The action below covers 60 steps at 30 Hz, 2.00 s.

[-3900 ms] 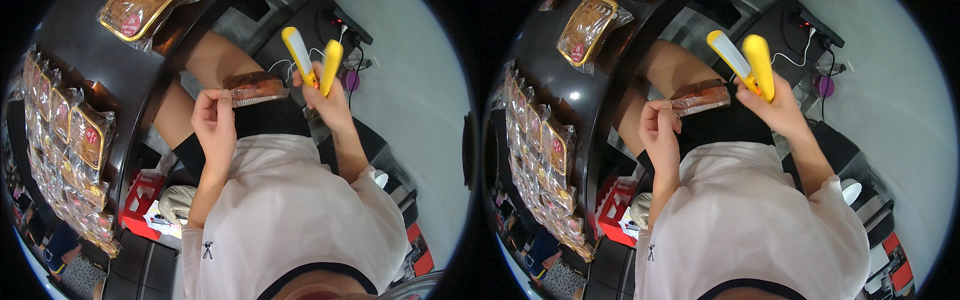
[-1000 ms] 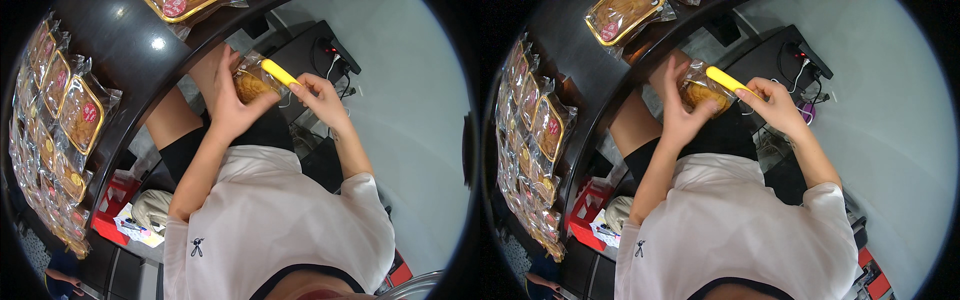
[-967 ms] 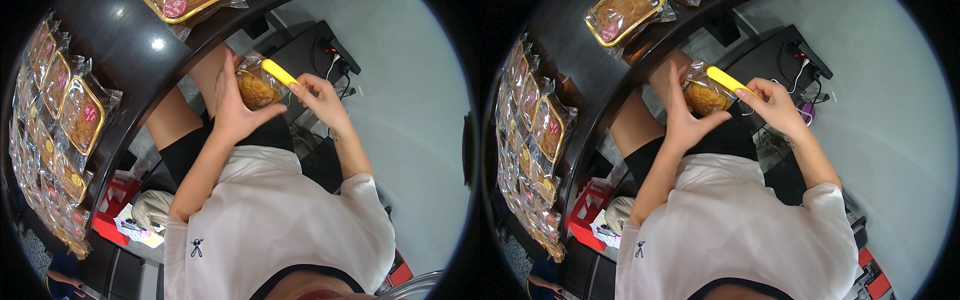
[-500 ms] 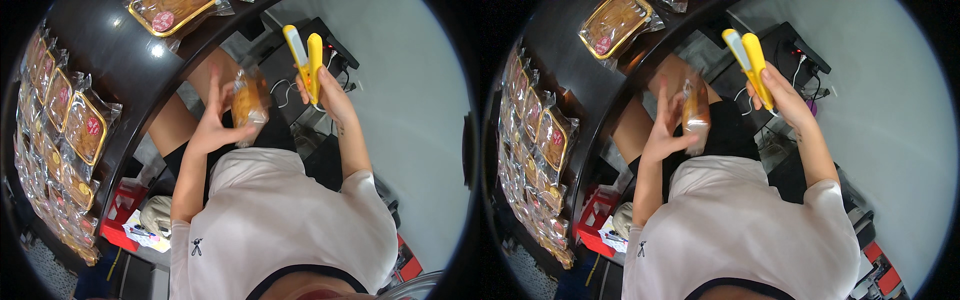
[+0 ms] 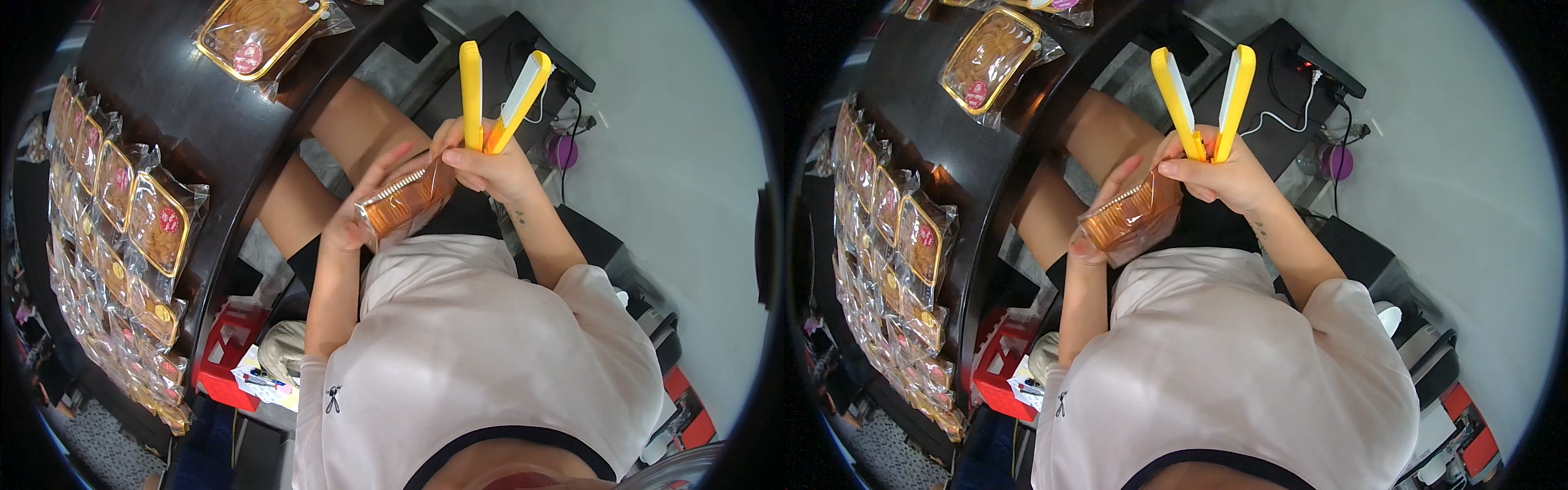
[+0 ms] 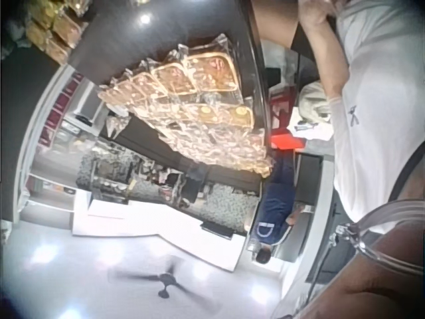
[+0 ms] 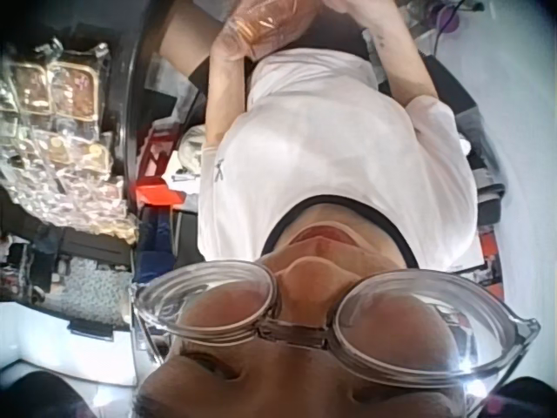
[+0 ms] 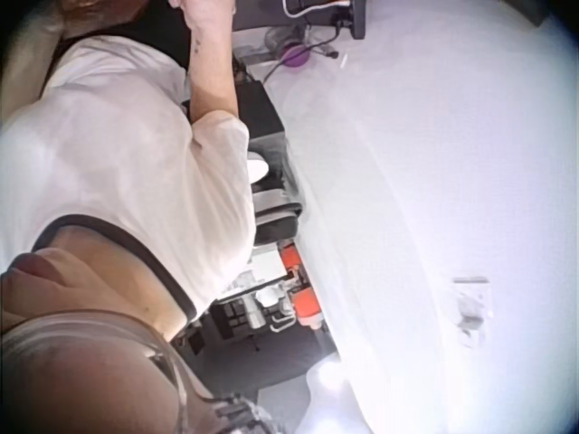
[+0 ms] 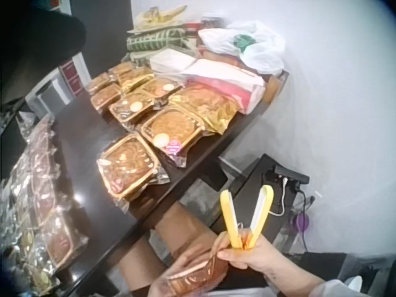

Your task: The person seals multiple pre-packaged food trays using a yellow handheld heat sealer. They pick up each tray, press the sealer along the plastic edges, and place the sealed tray back on the table. The process is repeated for many trays arranged on the table.

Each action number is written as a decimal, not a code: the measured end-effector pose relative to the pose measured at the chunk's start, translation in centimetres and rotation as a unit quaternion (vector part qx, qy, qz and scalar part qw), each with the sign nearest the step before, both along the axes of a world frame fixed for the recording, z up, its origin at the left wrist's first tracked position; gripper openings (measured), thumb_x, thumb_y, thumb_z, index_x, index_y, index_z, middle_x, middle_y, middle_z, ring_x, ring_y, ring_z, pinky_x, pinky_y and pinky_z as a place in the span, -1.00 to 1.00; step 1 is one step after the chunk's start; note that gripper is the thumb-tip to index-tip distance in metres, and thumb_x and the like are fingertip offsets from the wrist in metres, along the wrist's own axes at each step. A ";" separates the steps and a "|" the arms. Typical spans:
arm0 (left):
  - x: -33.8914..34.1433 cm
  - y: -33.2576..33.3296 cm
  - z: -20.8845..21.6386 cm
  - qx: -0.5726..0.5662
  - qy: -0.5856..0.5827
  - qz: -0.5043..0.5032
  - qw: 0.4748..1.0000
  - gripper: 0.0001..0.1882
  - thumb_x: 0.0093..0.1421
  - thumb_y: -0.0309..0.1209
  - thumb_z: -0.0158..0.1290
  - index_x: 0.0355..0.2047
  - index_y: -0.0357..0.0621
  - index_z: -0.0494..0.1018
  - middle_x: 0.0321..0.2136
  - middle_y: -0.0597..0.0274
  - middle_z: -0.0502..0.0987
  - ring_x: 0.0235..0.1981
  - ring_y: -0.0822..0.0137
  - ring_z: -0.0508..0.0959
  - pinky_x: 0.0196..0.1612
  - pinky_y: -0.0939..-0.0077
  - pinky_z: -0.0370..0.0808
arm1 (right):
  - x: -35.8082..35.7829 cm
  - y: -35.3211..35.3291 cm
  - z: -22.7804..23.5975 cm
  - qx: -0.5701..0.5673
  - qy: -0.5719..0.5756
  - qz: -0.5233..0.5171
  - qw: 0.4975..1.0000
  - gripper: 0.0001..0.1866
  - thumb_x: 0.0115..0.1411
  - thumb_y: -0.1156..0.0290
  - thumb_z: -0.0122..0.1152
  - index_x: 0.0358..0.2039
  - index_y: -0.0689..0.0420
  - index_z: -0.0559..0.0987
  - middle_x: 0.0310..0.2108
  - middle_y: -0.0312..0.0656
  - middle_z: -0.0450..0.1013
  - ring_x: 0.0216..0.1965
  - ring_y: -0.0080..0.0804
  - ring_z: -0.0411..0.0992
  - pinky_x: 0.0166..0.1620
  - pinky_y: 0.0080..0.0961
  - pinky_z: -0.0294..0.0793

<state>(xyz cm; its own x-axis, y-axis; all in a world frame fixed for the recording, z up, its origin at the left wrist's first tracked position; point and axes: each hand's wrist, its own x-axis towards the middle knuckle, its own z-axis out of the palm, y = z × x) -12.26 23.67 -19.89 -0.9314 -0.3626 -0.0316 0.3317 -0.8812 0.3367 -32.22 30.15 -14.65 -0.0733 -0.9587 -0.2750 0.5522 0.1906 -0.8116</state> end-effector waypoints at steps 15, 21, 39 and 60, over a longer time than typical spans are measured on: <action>-1.1 -0.1 4.0 -0.489 -0.428 0.262 0.713 -0.92 0.03 -0.54 0.19 -0.51 -0.27 0.50 -0.38 0.23 0.52 -0.37 0.42 0.46 -0.24 0.59 0.37 | -0.2 1.3 -1.1 0.031 0.120 -0.042 0.991 -0.93 0.09 0.61 0.17 -0.37 0.21 0.50 -0.31 -0.15 0.41 -0.73 -0.73 0.17 -0.67 -0.79 0.12; -1.1 1.4 4.6 -0.428 -0.443 0.239 0.751 -0.93 0.05 -0.55 0.17 -0.50 -0.27 0.49 -0.43 0.27 0.47 -0.40 0.48 0.43 -0.34 0.67 0.35 | -0.1 2.7 0.9 0.107 0.145 -0.019 0.983 -0.90 0.09 0.58 0.18 -0.34 0.20 0.49 -0.32 -0.20 0.40 -0.70 -0.74 0.19 -0.65 -0.79 0.13; -1.6 2.7 4.6 -0.452 -0.465 0.236 0.724 -0.93 0.09 -0.55 0.11 -0.46 -0.30 0.45 -0.37 0.21 0.43 -0.39 0.46 0.45 -0.32 0.63 0.41 | 0.1 2.9 1.4 0.163 0.224 -0.004 0.961 -0.81 0.06 0.42 0.25 -0.35 0.23 0.49 -0.29 -0.27 0.40 -0.62 -0.76 0.24 -0.60 -0.80 0.18; -1.2 2.8 4.3 -0.492 -0.450 0.235 0.707 -0.92 0.18 -0.51 0.03 -0.39 -0.27 0.37 -0.31 0.14 0.40 -0.30 0.36 0.43 -0.23 0.57 0.39 | -5.1 0.4 4.8 -0.105 0.652 0.253 0.707 -0.70 -0.04 0.24 0.33 -0.48 0.19 0.45 -0.53 -0.21 0.33 -0.52 -0.25 0.36 -0.49 -0.43 0.29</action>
